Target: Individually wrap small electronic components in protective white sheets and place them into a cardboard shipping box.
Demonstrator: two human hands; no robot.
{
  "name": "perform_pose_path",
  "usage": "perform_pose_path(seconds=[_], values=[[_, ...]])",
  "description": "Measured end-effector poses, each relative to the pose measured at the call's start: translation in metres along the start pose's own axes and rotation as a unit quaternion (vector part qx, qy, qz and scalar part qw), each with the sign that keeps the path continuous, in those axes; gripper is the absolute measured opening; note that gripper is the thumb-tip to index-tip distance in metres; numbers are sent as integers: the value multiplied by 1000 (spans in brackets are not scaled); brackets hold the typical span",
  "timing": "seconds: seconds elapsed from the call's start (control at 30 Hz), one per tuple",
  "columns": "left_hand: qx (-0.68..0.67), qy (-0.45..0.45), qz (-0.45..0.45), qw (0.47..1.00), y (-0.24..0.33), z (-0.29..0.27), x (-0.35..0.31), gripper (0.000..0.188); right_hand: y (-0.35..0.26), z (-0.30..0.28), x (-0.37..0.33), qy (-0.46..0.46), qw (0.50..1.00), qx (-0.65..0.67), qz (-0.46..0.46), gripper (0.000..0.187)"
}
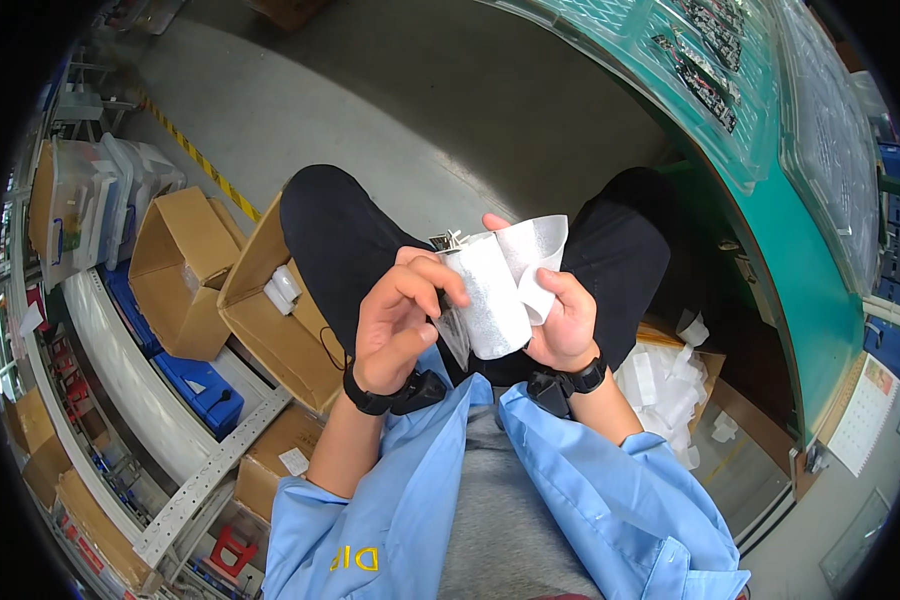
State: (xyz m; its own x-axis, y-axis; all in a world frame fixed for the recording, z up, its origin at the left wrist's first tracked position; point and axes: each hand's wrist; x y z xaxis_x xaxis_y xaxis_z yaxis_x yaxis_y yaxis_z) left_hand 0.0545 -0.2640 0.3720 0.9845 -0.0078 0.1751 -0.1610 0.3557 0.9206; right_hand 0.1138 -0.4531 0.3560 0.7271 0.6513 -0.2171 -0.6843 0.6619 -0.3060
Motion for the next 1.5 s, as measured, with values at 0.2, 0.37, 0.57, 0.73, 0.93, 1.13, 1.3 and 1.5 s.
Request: perform_pose_path(seconds=[0.2,0.37,0.57,0.73,0.93,1.13,1.3,1.5], values=[[-39,18,-41,998,6,8,-2,20,0,-1,1,-3,1000,5,17,78],[-39,50,-47,997,10,12,-3,30,2,-2,0,16,1000,4,23,77],[167,-66,-52,982,27,-5,0,38,3,-2,4,-4,998,5,63,76],[148,-86,-30,985,30,-11,2,26,3,-4,3,5,999,-10,52,75],[114,-30,-18,993,16,-8,-4,27,4,-1,1,6,998,-26,51,75],[171,-11,-18,985,9,-5,-3,30,6,9,-2,30,994,-106,9,78],[217,9,-12,976,4,-1,-4,33,7,15,-3,35,987,-153,-32,80],[196,29,-8,980,1,1,-4,36,8,13,-1,6,982,-185,-23,79]])
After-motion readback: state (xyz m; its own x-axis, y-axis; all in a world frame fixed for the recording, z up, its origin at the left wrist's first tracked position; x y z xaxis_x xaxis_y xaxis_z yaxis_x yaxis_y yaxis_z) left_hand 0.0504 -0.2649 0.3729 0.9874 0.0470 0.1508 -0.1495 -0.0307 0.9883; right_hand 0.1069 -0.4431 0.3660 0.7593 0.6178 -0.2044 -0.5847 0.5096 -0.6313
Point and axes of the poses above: each hand's wrist, its own x-axis towards the middle knuckle, its own z-axis out of the palm, y = z × x, and after that the axes turned 2 degrees about -z, right-handed
